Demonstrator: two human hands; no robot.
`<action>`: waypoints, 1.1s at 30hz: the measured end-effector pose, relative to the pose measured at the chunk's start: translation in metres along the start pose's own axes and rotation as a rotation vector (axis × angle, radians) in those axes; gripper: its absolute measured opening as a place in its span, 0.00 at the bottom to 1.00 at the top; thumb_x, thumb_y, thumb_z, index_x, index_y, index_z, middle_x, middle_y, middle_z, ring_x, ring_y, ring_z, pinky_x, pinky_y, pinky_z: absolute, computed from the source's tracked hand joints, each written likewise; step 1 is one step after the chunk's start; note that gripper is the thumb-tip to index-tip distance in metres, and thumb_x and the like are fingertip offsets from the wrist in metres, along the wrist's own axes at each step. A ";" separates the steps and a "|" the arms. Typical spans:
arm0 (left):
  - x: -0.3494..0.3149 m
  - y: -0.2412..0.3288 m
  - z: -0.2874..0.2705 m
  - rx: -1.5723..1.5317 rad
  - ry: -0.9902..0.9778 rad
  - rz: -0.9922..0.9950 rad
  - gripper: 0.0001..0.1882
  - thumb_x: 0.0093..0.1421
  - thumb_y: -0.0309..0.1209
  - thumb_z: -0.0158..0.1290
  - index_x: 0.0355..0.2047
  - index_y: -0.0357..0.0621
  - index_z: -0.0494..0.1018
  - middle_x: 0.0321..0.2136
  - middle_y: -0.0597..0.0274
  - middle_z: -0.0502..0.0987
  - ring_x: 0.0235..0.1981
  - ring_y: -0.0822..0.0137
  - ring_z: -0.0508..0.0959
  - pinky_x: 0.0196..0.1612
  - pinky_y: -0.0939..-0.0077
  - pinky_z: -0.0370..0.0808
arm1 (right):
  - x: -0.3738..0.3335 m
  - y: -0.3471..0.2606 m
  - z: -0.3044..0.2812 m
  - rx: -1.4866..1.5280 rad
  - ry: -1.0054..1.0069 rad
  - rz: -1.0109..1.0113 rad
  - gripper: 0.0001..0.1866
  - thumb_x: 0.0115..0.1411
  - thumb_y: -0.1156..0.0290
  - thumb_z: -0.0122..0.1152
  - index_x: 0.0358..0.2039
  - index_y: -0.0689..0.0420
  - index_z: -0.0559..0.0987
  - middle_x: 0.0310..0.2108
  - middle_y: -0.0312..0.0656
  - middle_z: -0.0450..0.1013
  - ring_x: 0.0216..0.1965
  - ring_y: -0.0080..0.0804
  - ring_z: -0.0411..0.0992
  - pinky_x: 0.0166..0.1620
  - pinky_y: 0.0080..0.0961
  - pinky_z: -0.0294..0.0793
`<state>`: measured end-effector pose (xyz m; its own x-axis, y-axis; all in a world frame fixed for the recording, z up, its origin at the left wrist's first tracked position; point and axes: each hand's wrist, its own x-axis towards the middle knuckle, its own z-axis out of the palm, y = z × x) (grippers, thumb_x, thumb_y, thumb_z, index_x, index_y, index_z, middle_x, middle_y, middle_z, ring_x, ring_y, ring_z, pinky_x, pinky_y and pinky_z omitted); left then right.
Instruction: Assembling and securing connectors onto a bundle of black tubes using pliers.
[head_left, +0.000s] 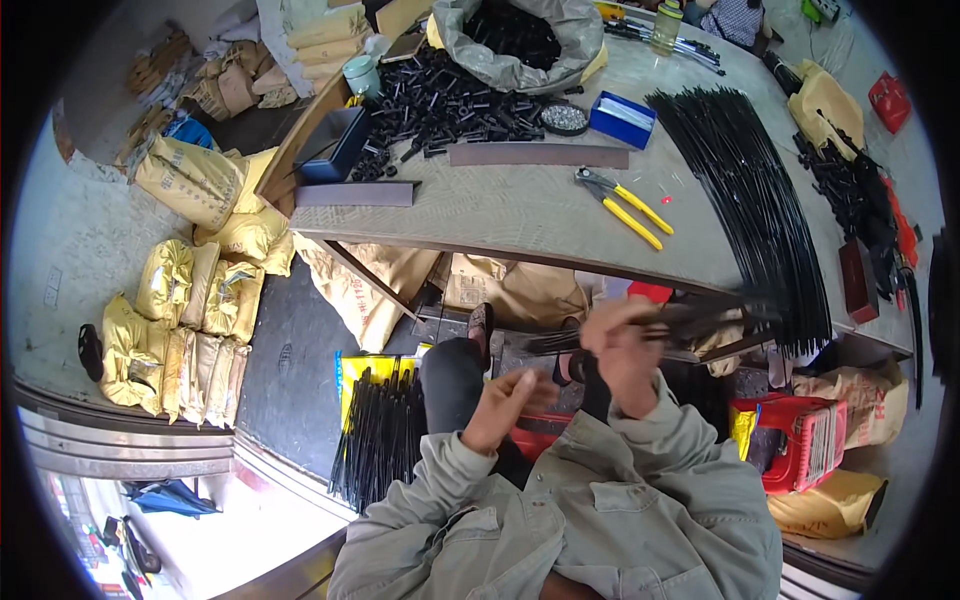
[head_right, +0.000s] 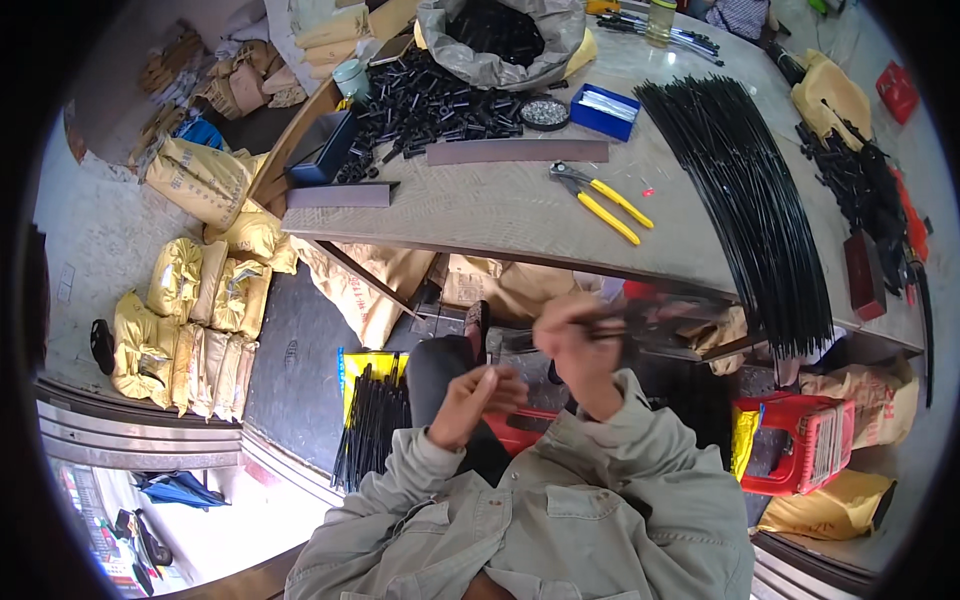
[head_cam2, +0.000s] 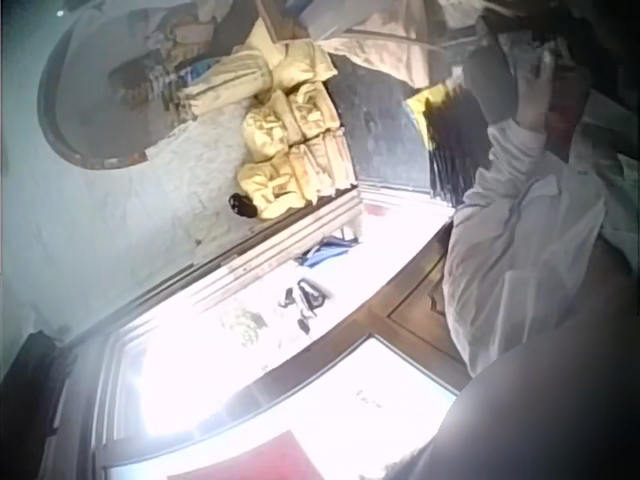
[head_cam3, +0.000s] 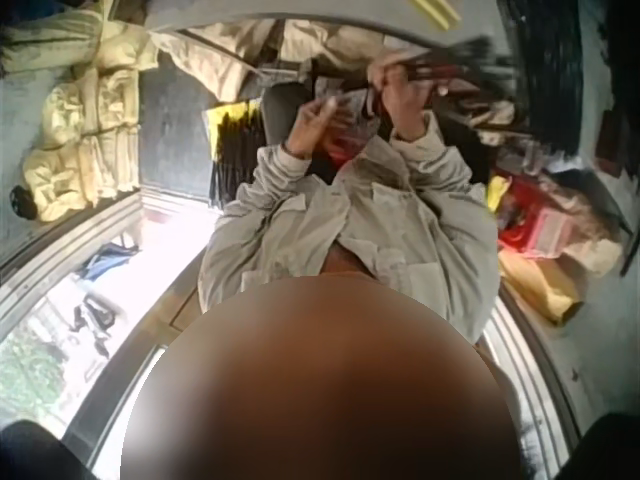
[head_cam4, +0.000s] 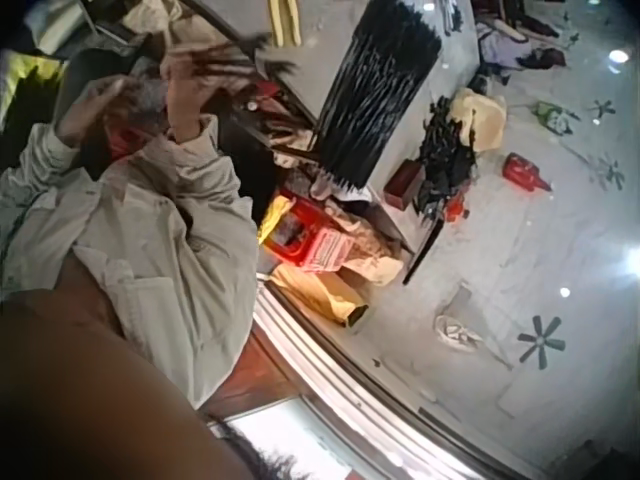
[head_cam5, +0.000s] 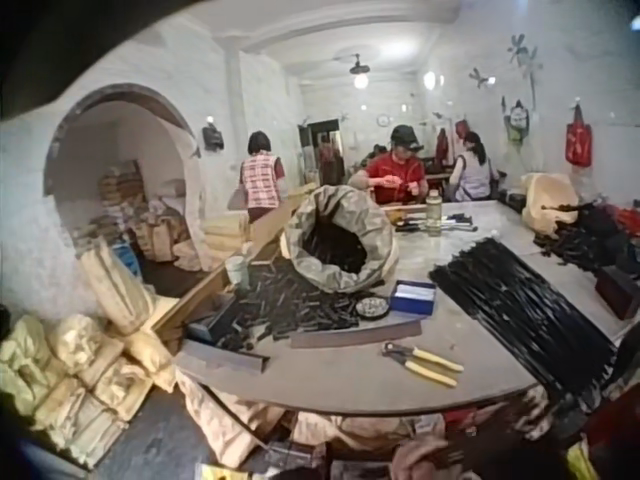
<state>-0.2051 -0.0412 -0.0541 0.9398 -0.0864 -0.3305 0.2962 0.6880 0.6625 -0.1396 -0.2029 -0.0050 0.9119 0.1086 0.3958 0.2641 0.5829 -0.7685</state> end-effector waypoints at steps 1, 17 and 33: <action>-0.016 0.012 0.023 0.173 -0.037 0.236 0.15 0.54 0.37 0.55 0.37 0.39 0.70 0.33 0.61 0.72 0.32 0.67 0.72 0.39 0.74 0.69 | -0.005 0.011 -0.005 -0.115 -0.087 0.035 0.10 0.50 0.70 0.63 0.31 0.61 0.74 0.24 0.38 0.71 0.24 0.22 0.68 0.25 0.19 0.67; -0.041 0.061 0.080 0.731 0.135 0.776 0.11 0.49 0.22 0.56 0.34 0.34 0.73 0.27 0.63 0.71 0.31 0.72 0.69 0.34 0.81 0.65 | -0.020 0.011 0.055 -0.040 -0.082 0.116 0.14 0.47 0.71 0.66 0.29 0.62 0.71 0.22 0.32 0.65 0.27 0.17 0.63 0.30 0.16 0.63; -0.002 0.107 0.009 0.160 -0.319 0.437 0.08 0.50 0.23 0.54 0.32 0.34 0.72 0.25 0.66 0.68 0.28 0.76 0.65 0.33 0.83 0.60 | 0.190 0.070 0.079 -0.780 -0.772 0.189 0.08 0.54 0.71 0.56 0.33 0.59 0.77 0.24 0.40 0.73 0.26 0.18 0.68 0.31 0.19 0.68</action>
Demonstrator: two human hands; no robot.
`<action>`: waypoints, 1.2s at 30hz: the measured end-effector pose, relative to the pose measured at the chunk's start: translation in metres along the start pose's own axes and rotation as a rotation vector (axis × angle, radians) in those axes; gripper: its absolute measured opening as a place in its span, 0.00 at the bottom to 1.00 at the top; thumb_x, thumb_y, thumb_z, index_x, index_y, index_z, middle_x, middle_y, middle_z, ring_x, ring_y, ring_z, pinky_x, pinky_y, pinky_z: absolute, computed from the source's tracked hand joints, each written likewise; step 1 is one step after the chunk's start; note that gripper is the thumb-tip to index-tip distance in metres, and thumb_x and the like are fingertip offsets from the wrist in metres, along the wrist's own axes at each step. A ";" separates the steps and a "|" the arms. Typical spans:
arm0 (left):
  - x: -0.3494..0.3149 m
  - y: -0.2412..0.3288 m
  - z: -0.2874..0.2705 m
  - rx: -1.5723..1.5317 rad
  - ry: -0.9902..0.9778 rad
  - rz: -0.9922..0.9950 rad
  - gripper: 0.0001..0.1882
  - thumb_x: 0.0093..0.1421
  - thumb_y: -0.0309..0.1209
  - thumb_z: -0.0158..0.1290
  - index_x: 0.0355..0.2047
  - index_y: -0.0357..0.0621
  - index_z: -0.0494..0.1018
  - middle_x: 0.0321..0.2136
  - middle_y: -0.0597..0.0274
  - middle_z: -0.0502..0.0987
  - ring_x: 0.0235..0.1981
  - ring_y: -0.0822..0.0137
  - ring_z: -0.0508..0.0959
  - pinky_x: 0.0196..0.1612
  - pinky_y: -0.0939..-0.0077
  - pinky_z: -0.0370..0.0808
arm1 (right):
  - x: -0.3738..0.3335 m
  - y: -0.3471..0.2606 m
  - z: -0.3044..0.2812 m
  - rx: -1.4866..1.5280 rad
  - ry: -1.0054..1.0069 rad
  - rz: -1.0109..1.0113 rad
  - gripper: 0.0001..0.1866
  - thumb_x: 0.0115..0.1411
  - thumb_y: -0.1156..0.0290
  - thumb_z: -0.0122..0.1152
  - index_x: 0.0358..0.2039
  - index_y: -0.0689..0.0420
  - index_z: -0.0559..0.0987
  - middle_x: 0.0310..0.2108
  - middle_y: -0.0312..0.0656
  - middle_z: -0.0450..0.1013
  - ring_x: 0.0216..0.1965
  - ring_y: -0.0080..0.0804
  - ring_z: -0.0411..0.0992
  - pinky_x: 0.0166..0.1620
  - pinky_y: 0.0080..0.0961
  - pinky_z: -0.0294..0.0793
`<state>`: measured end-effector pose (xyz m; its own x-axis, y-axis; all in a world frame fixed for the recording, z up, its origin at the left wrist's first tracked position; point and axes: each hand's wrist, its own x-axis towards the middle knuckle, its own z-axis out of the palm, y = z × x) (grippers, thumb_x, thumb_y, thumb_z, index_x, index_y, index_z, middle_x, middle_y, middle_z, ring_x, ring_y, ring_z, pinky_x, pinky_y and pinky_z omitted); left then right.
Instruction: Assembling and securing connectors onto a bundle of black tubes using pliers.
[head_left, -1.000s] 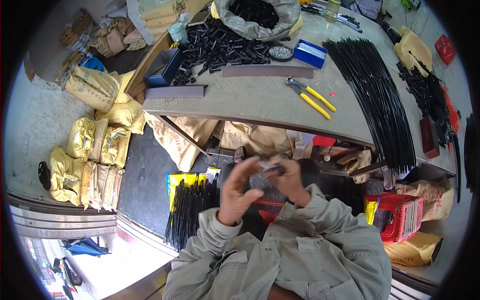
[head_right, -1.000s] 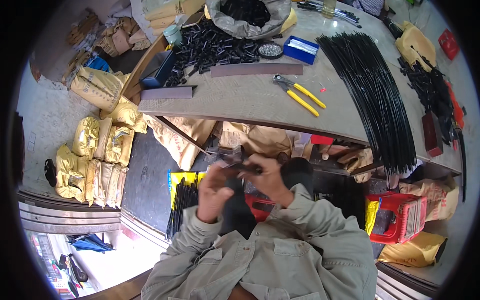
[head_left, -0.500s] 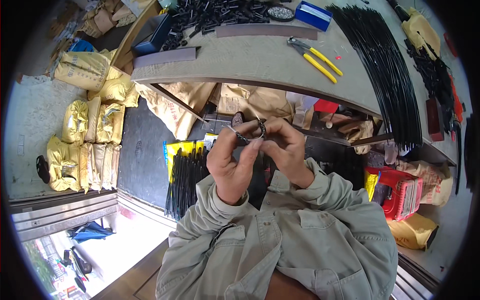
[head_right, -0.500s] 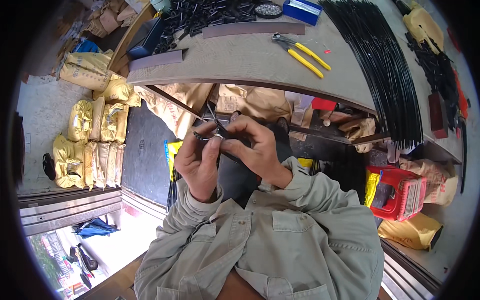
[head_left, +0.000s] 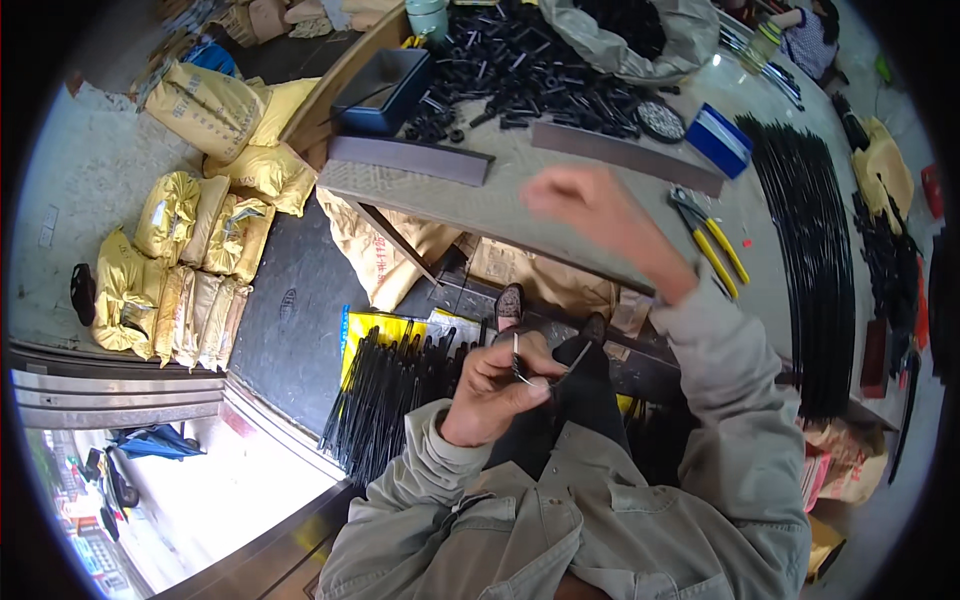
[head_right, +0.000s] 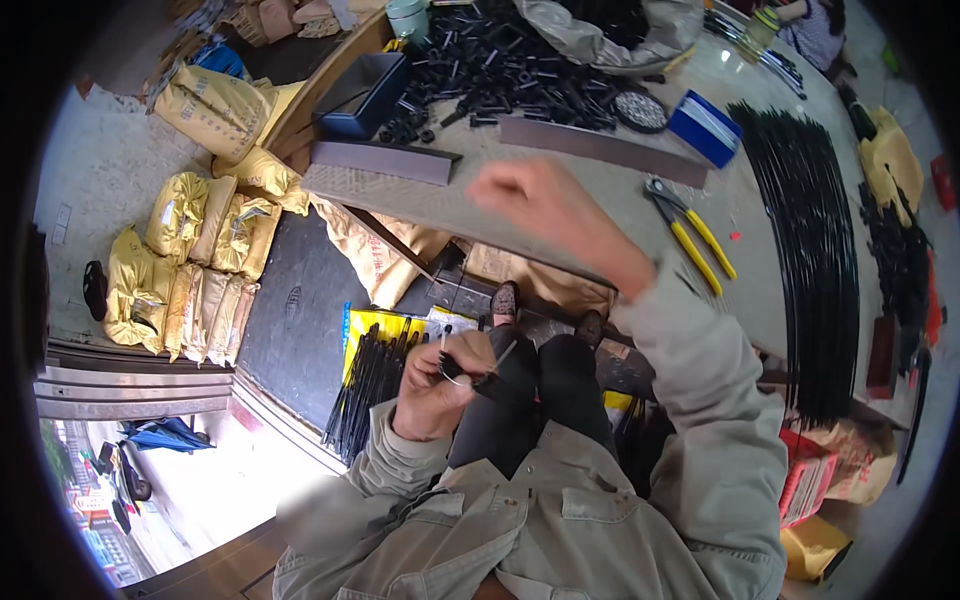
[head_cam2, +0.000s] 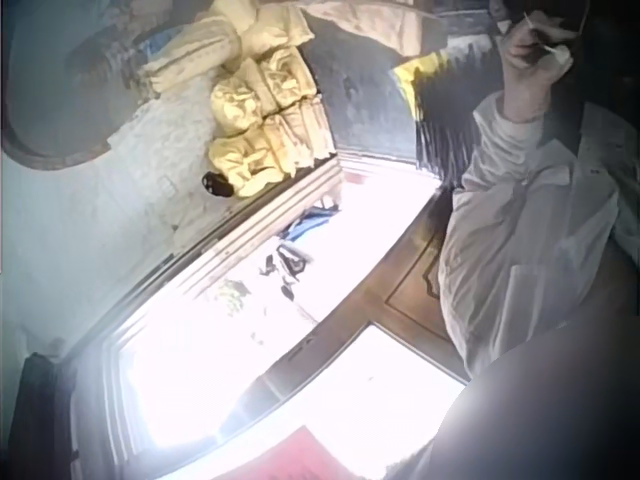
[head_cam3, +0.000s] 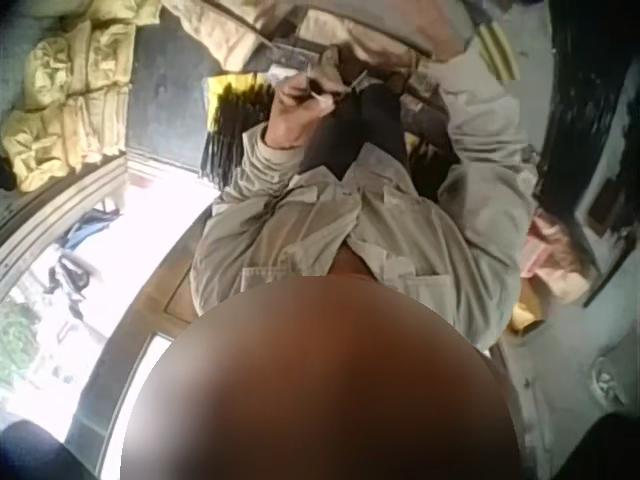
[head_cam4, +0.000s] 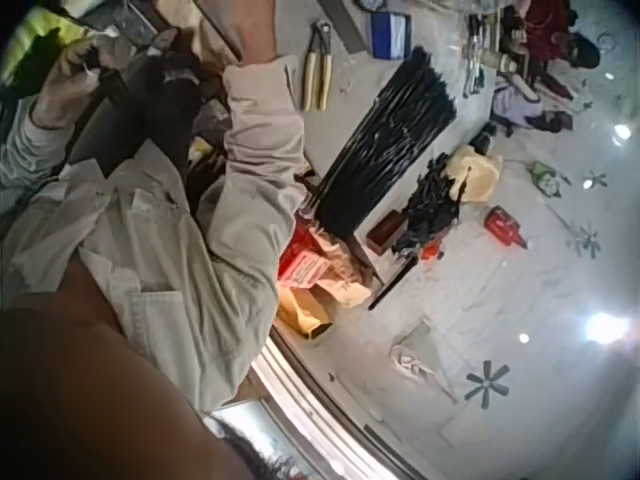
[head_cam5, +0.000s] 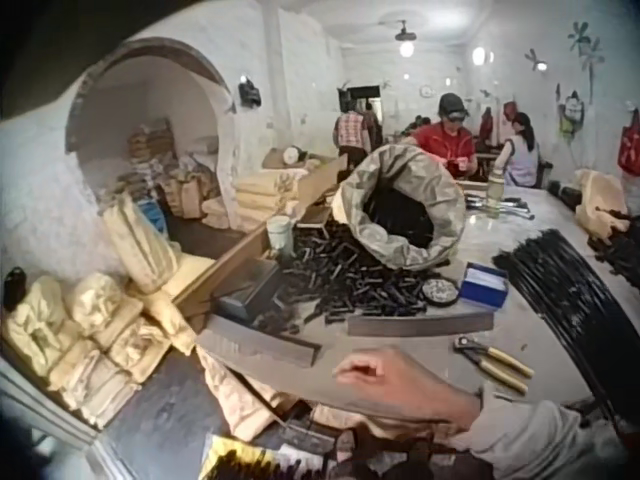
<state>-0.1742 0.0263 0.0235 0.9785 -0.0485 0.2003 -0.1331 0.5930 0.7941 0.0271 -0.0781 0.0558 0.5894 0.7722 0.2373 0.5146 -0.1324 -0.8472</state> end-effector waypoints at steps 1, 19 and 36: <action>0.004 0.001 -0.002 0.018 0.029 0.001 0.08 0.50 0.23 0.54 0.32 0.34 0.72 0.25 0.66 0.68 0.28 0.76 0.65 0.33 0.83 0.61 | 0.036 0.012 0.002 -0.208 0.101 -0.044 0.08 0.54 0.70 0.56 0.33 0.58 0.77 0.23 0.42 0.74 0.25 0.20 0.69 0.30 0.18 0.68; 0.018 -0.006 0.033 0.006 0.274 0.028 0.13 0.45 0.24 0.55 0.33 0.39 0.70 0.25 0.66 0.69 0.27 0.74 0.67 0.32 0.81 0.64 | -0.037 -0.075 -0.043 0.154 -0.152 -0.023 0.13 0.46 0.74 0.61 0.34 0.64 0.75 0.34 0.40 0.73 0.36 0.27 0.70 0.49 0.27 0.63; 0.009 -0.036 0.135 -0.104 0.150 0.013 0.12 0.50 0.18 0.55 0.37 0.37 0.71 0.30 0.67 0.73 0.29 0.79 0.71 0.35 0.87 0.69 | -0.186 -0.105 -0.067 0.171 0.159 0.032 0.07 0.49 0.71 0.62 0.26 0.61 0.77 0.25 0.37 0.74 0.28 0.22 0.70 0.59 0.35 0.50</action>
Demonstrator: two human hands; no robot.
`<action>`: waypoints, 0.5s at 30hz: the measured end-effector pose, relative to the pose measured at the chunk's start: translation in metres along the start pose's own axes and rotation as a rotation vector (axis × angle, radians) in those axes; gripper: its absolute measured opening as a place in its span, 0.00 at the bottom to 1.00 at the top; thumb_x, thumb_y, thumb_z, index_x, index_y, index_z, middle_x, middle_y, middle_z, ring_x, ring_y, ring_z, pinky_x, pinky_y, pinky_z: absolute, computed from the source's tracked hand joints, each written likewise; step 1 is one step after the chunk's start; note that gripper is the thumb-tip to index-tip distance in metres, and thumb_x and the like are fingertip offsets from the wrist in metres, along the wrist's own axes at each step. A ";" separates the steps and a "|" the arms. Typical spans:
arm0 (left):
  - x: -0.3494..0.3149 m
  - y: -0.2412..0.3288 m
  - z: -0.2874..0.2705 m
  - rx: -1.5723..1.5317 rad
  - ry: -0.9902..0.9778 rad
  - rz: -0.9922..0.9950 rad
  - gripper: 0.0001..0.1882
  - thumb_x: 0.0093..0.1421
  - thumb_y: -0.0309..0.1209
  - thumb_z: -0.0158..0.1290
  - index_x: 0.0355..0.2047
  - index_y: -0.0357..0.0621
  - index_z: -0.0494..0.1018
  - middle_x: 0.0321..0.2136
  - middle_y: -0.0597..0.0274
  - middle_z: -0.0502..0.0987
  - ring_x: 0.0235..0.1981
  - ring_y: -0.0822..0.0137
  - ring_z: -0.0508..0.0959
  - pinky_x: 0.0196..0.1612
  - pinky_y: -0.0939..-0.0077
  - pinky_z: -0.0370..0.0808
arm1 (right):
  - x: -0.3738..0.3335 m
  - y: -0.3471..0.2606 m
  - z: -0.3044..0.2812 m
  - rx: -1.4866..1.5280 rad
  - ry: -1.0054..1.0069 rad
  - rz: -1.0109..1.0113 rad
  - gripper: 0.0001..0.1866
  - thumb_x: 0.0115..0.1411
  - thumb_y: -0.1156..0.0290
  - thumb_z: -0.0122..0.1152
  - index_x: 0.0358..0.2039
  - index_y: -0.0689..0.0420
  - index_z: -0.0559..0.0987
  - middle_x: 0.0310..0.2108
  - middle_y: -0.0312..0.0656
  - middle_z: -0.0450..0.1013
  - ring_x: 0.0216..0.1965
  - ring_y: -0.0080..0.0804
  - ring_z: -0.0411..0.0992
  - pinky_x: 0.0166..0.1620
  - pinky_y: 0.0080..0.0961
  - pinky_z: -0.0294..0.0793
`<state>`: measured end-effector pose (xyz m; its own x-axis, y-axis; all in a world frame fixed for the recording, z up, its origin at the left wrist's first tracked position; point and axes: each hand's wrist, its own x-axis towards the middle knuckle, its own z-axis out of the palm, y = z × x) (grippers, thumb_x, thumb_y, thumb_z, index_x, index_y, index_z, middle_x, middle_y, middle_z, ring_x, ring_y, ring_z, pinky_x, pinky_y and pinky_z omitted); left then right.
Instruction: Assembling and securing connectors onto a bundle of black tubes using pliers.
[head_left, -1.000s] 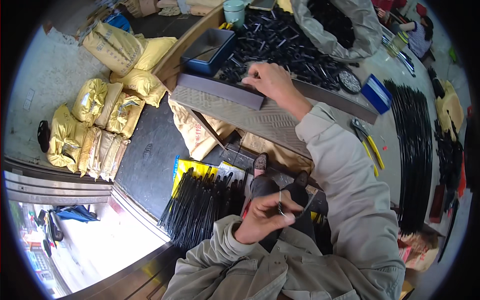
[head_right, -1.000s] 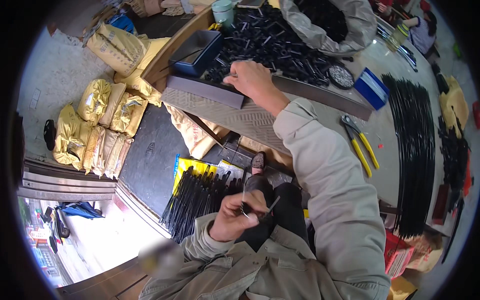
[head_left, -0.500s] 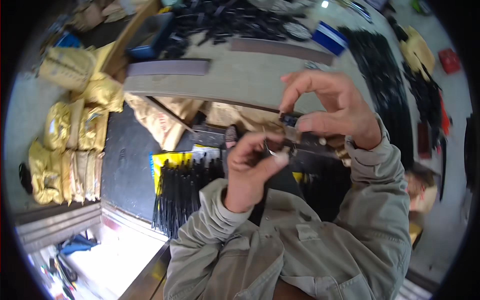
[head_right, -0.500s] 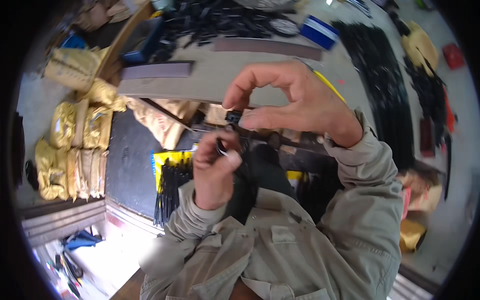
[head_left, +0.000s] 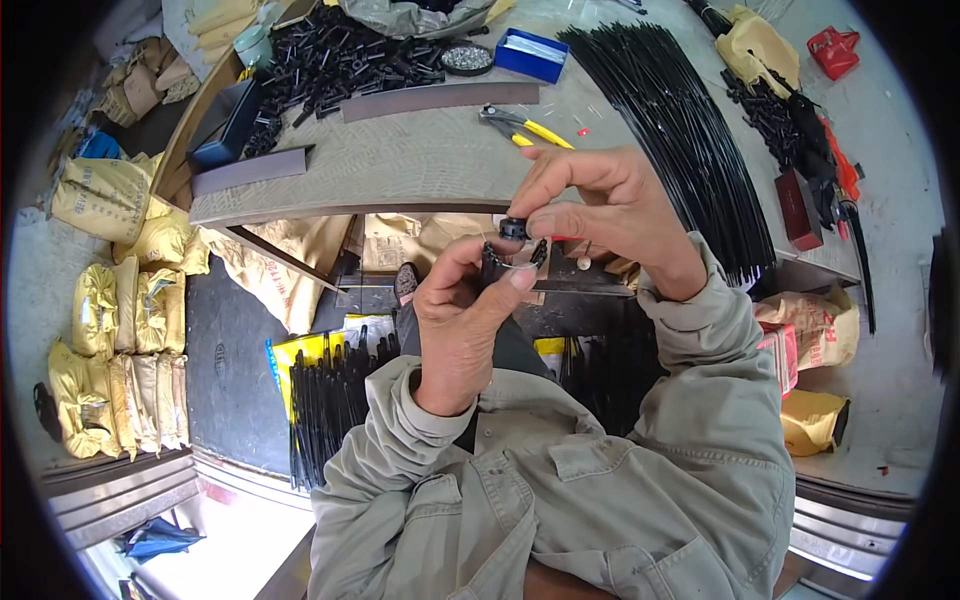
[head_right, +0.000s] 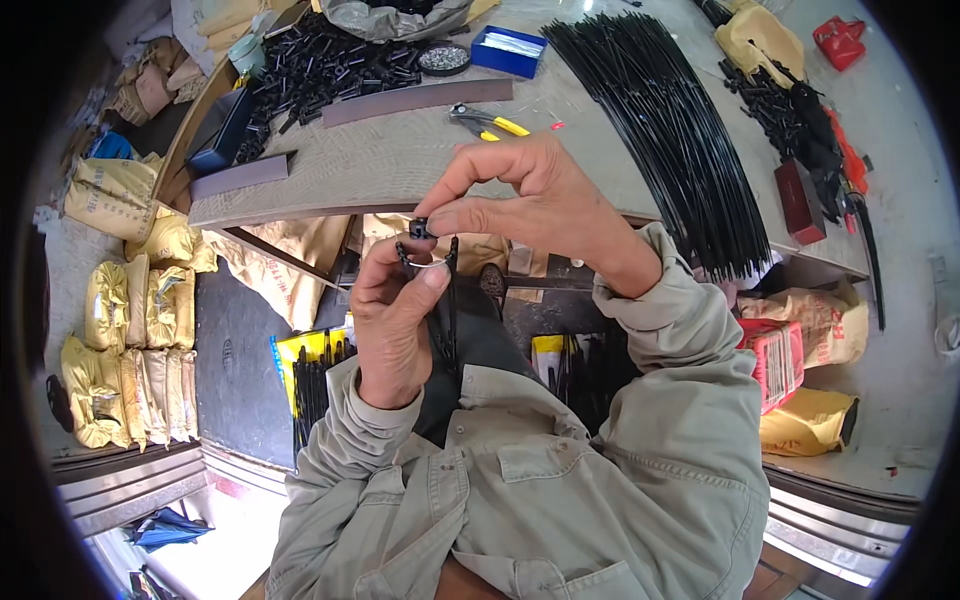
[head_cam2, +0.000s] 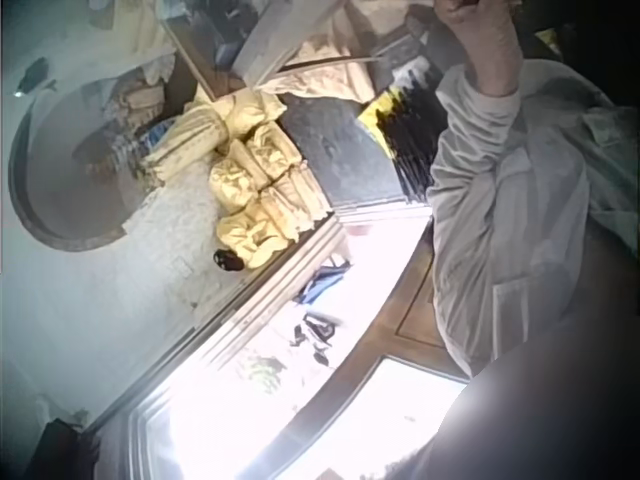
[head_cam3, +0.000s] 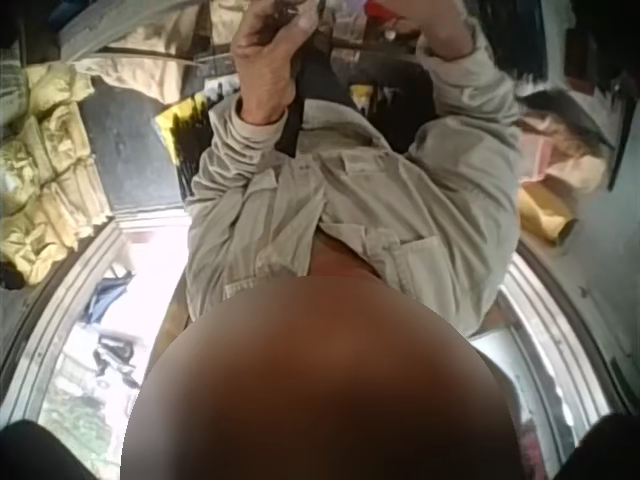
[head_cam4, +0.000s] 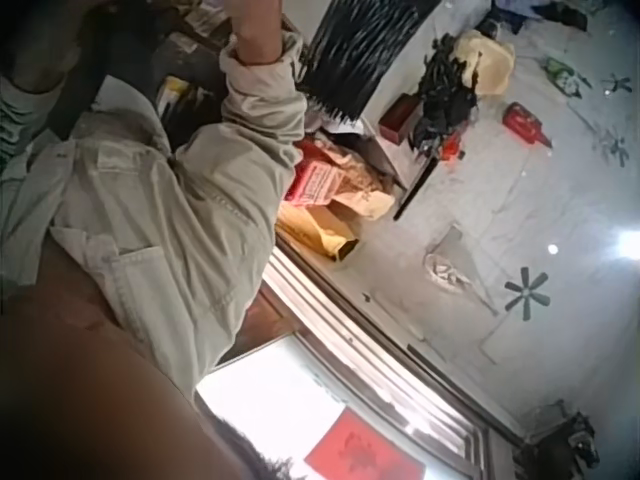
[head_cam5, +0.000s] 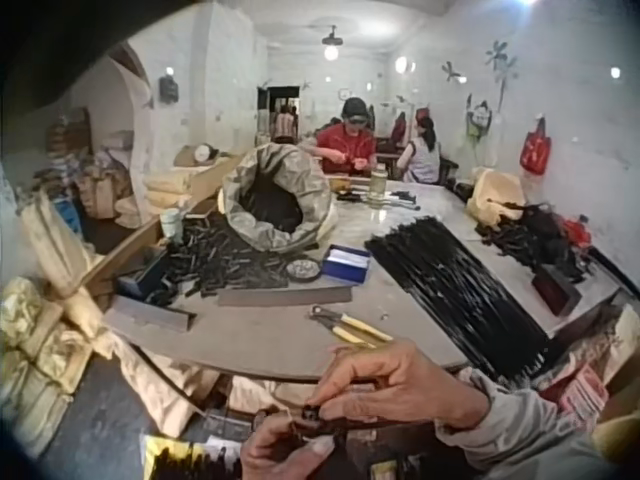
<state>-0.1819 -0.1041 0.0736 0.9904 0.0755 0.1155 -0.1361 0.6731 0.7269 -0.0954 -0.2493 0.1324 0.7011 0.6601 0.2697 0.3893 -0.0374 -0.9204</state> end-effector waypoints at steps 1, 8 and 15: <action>-0.001 -0.002 -0.001 0.024 0.012 0.007 0.12 0.50 0.18 0.55 0.37 0.37 0.71 0.30 0.67 0.73 0.30 0.79 0.71 0.35 0.87 0.68 | -0.002 0.000 0.000 -0.023 0.018 -0.012 0.07 0.50 0.71 0.62 0.26 0.61 0.77 0.25 0.37 0.74 0.28 0.21 0.70 0.59 0.34 0.51; -0.005 -0.007 -0.002 0.083 0.032 0.025 0.12 0.50 0.18 0.55 0.37 0.38 0.71 0.33 0.67 0.73 0.33 0.80 0.70 0.39 0.87 0.67 | 0.003 0.007 0.005 0.051 0.004 -0.064 0.07 0.50 0.70 0.62 0.25 0.60 0.77 0.27 0.37 0.74 0.28 0.19 0.69 0.57 0.34 0.52; -0.003 -0.010 -0.012 -0.011 0.089 0.162 0.12 0.51 0.17 0.55 0.36 0.38 0.69 0.32 0.68 0.73 0.33 0.80 0.70 0.38 0.87 0.67 | 0.012 0.004 0.019 -0.386 0.026 -0.300 0.08 0.45 0.69 0.65 0.25 0.55 0.75 0.27 0.34 0.73 0.31 0.24 0.70 0.58 0.37 0.48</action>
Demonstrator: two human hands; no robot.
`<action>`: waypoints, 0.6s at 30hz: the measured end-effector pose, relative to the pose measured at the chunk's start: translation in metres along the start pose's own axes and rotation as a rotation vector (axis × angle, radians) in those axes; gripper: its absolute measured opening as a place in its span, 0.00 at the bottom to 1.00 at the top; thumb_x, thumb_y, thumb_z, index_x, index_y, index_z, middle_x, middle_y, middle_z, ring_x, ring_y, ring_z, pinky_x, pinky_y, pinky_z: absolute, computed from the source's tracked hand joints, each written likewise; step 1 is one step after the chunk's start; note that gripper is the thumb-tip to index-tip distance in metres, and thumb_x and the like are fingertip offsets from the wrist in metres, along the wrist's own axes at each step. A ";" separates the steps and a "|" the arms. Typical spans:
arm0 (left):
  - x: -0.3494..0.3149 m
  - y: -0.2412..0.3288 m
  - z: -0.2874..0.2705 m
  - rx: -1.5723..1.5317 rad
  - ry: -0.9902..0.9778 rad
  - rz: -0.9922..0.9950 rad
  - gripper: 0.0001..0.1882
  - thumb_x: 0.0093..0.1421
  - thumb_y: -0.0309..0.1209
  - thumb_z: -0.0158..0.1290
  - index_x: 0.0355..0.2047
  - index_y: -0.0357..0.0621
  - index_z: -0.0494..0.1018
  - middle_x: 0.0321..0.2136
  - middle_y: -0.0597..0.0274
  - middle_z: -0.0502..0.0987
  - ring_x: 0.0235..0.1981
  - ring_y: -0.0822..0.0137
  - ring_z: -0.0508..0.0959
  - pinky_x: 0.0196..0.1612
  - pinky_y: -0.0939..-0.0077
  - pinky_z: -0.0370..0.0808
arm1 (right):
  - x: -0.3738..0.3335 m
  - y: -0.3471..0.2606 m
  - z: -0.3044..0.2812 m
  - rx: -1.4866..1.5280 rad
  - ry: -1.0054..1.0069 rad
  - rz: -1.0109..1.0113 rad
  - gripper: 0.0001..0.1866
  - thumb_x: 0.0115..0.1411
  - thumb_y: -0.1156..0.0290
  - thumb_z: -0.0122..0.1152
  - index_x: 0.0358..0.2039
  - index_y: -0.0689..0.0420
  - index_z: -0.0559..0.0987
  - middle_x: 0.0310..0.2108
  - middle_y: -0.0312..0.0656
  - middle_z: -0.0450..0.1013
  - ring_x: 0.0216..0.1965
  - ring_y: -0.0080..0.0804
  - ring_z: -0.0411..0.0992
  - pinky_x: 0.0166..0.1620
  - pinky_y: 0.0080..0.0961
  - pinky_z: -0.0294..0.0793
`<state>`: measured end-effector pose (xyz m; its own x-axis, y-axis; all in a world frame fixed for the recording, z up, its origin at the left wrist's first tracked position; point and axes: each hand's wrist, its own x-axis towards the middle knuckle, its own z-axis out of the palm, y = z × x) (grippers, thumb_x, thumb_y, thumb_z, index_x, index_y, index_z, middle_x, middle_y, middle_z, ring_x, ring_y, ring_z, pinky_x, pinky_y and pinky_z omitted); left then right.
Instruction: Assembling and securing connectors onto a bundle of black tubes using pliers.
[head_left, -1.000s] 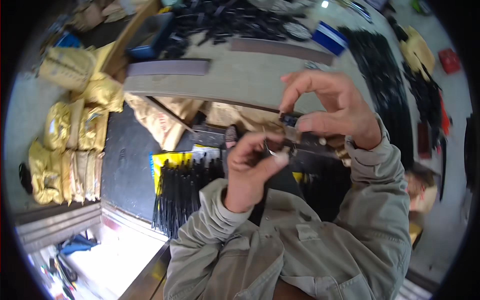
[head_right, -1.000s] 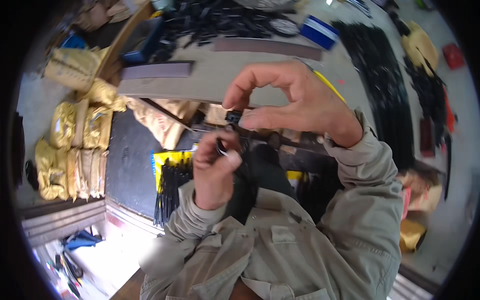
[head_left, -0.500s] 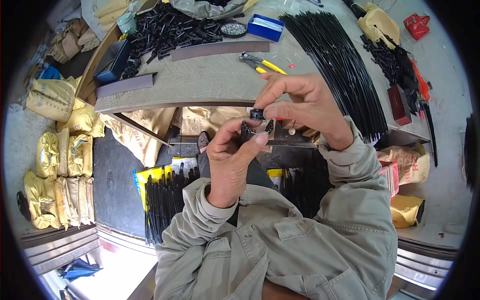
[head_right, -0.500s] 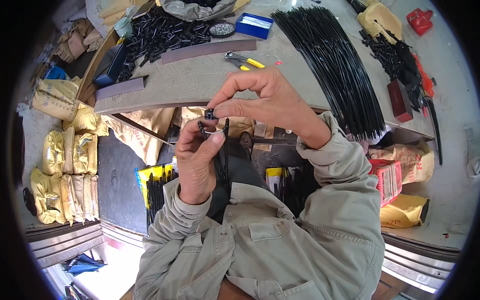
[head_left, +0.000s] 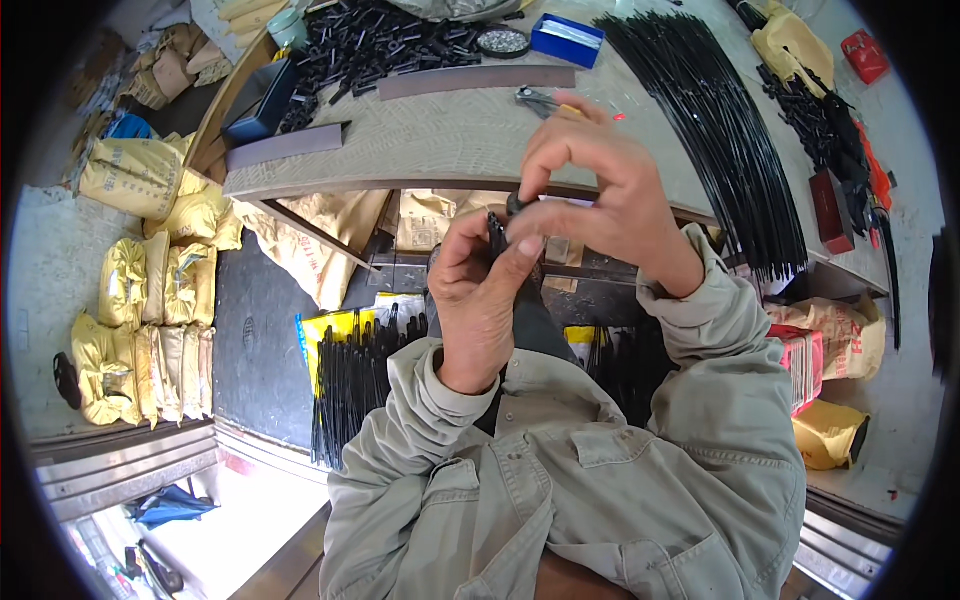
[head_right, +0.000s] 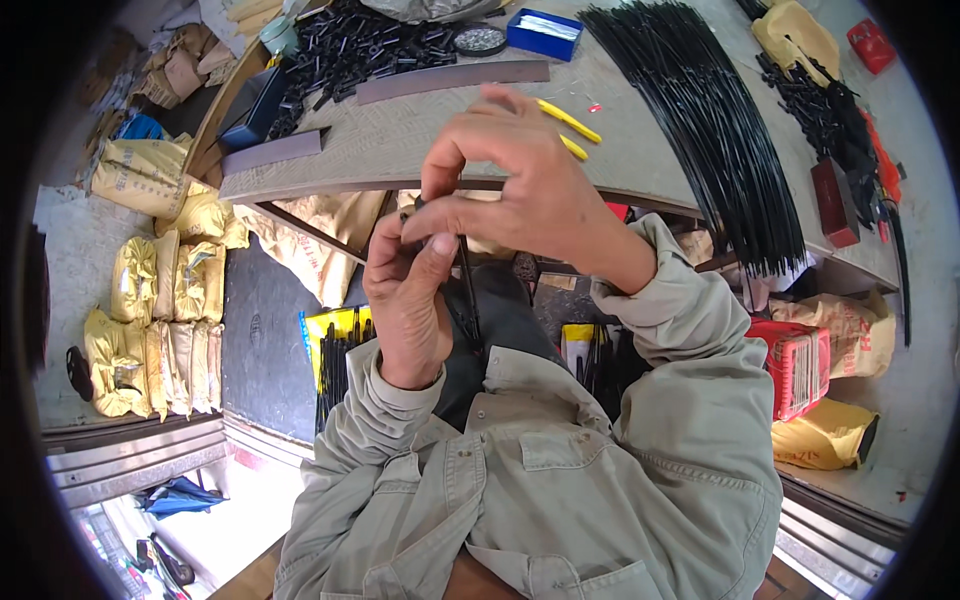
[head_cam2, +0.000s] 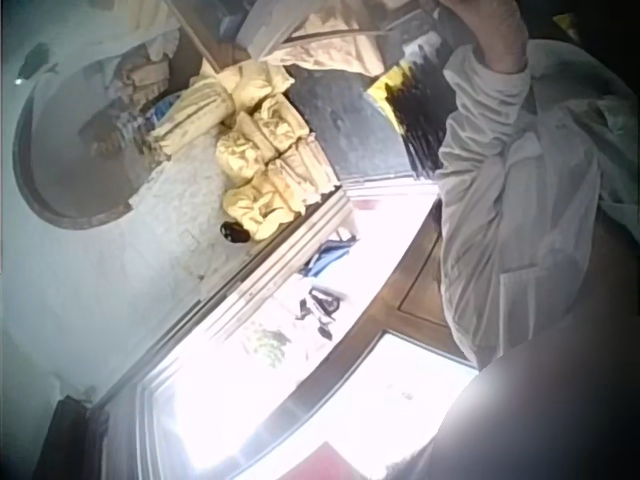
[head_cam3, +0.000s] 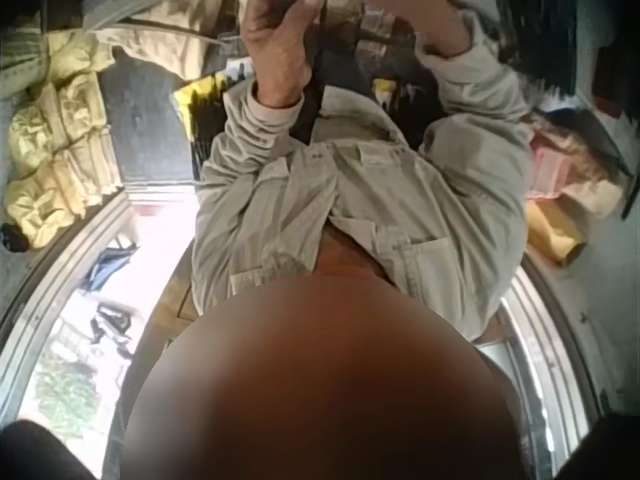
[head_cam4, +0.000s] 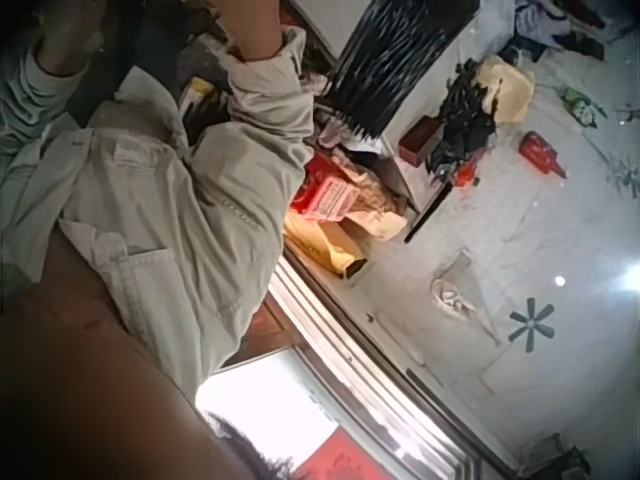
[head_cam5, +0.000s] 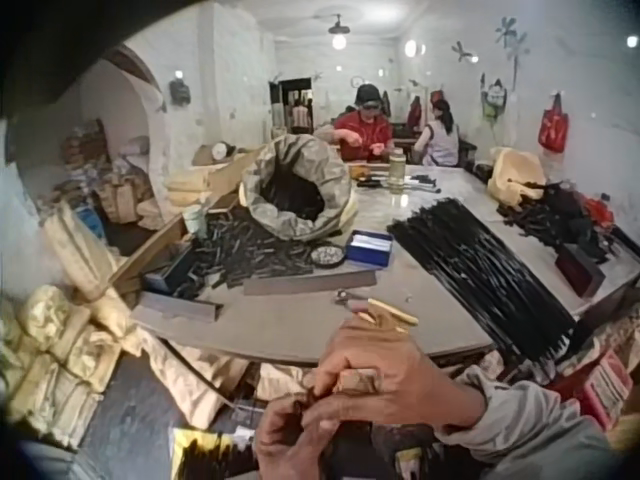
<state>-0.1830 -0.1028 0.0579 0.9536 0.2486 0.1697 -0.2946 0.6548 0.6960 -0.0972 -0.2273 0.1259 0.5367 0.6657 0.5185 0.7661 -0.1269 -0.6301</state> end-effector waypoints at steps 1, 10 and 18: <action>0.001 0.001 -0.002 0.005 0.008 0.000 0.12 0.51 0.17 0.55 0.36 0.38 0.69 0.32 0.68 0.73 0.33 0.80 0.70 0.38 0.87 0.67 | -0.001 0.000 0.003 -0.109 0.045 -0.067 0.09 0.44 0.69 0.66 0.25 0.54 0.75 0.27 0.33 0.73 0.33 0.26 0.70 0.58 0.38 0.45; 0.012 0.009 -0.025 -0.051 -0.084 -0.103 0.14 0.52 0.19 0.53 0.40 0.38 0.68 0.33 0.67 0.72 0.34 0.79 0.70 0.38 0.85 0.68 | 0.000 -0.004 0.023 -0.409 0.180 -0.156 0.12 0.38 0.72 0.66 0.27 0.50 0.75 0.27 0.30 0.72 0.41 0.28 0.67 0.59 0.40 0.37; 0.016 0.011 -0.034 -0.020 -0.086 -0.096 0.17 0.51 0.19 0.54 0.43 0.37 0.68 0.34 0.65 0.73 0.35 0.76 0.71 0.40 0.82 0.69 | -0.006 0.000 0.029 -0.322 0.247 -0.140 0.13 0.38 0.75 0.63 0.28 0.51 0.76 0.27 0.31 0.72 0.41 0.32 0.67 0.59 0.42 0.39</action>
<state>-0.1732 -0.0678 0.0443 0.9790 0.1222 0.1630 -0.2020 0.6869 0.6981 -0.1109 -0.2095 0.1064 0.4582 0.5013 0.7340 0.8879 -0.2971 -0.3514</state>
